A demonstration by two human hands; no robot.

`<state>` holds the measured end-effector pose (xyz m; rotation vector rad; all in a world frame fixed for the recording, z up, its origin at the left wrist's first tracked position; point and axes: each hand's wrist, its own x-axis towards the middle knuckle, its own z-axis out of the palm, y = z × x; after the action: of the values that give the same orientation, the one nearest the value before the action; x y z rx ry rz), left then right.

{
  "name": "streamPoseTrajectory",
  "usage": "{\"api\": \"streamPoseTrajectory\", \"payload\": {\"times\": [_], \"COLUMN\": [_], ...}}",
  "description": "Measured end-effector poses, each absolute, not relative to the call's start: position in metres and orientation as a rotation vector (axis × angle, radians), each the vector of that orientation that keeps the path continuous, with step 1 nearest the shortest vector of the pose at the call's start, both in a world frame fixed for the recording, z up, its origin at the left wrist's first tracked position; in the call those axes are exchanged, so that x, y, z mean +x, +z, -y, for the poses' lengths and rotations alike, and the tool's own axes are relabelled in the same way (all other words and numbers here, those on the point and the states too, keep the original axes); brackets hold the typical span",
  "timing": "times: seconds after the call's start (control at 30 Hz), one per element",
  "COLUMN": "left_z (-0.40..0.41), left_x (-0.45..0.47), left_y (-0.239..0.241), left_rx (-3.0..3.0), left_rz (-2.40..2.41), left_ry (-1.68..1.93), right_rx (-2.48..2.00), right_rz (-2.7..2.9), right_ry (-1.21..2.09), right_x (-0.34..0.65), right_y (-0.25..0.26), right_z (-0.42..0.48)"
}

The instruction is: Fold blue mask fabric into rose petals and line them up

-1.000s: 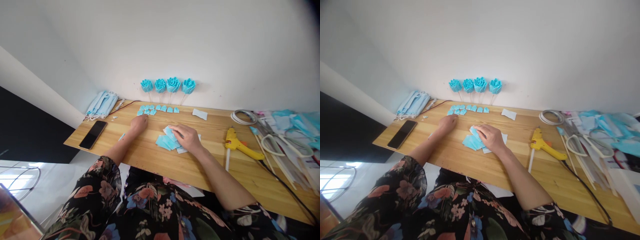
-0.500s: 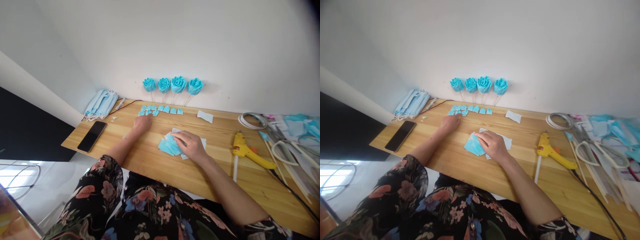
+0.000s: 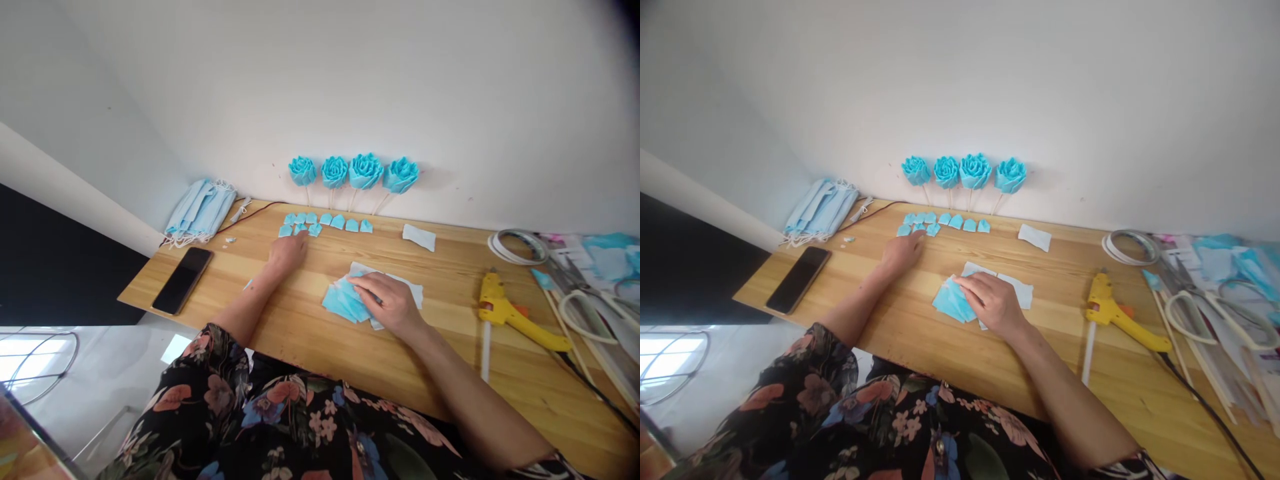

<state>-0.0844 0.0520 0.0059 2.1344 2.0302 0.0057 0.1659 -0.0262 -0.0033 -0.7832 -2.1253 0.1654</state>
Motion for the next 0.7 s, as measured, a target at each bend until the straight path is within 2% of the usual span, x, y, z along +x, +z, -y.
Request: {"api": "streamPoseTrajectory", "payload": {"times": [0.7], "left_z": [-0.057], "left_x": [-0.084], "left_y": [0.004], "left_rx": [2.156], "left_rz": [-2.088], "left_ry": [0.011], "right_rx": [-0.801], "right_rz": [2.126], "right_ry": [0.107], "right_x": [0.166], "right_y": [-0.008], "right_z": [0.024]}}
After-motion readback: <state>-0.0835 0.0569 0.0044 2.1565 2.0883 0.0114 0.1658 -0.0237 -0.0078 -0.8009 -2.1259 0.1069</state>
